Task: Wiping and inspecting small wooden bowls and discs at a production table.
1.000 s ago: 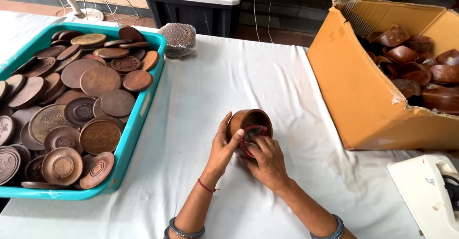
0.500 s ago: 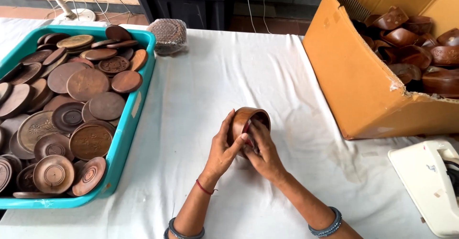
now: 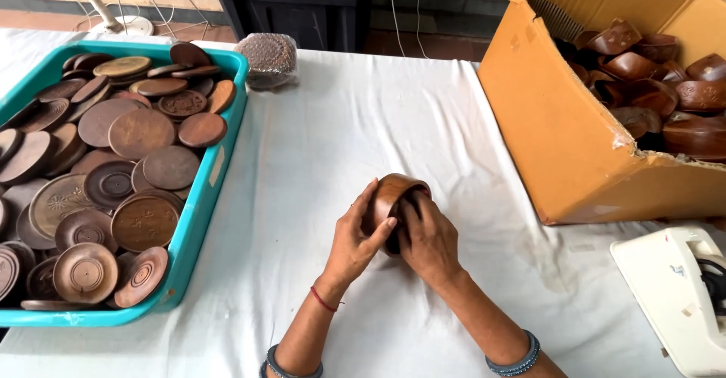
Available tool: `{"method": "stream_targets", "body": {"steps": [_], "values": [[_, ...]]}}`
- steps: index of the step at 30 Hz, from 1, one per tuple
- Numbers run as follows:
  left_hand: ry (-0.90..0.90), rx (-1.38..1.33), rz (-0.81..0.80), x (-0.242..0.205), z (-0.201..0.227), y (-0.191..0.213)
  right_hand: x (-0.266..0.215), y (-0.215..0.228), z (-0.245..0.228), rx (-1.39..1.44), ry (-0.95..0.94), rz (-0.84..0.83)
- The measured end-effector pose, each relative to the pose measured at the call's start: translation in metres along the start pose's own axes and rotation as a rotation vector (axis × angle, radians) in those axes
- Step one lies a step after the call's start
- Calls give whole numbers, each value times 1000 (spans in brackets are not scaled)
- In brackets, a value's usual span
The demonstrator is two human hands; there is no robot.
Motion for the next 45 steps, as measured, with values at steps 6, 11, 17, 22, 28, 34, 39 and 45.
{"method": "stream_targets", "body": {"steps": [6,11,17,22,28,34,39,45], "values": [[19,41,31,-1,-13,-1,-3,-3,8,520,-246,-234],[16,7,9,0,-27,2,-9,11,-4,744,-68,-361],[45,-17,67,2,-33,8,-12,-8,2,233,152,-285],[79,-70,4,-1,-19,-1,-18,1,-10,615,-130,-361],[67,-168,65,0,-28,9,-11,10,-14,179,176,-156],[91,-117,-26,-2,-19,-1,-16,8,-5,825,-101,-403],[73,-152,136,2,-34,7,-7,-14,18,888,-439,-372],[11,-20,36,-1,-12,0,-13,1,-10,794,-49,-183]]}}
Point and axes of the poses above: each hand's wrist, its own x-axis towards the middle knuckle, its own y-axis out of the back of the hand, z = x × y, the point moved 2 cm from there along x, towards the middle knuckle, and after that the axes turned 14 degrees about -y, right-handed, at the moved point
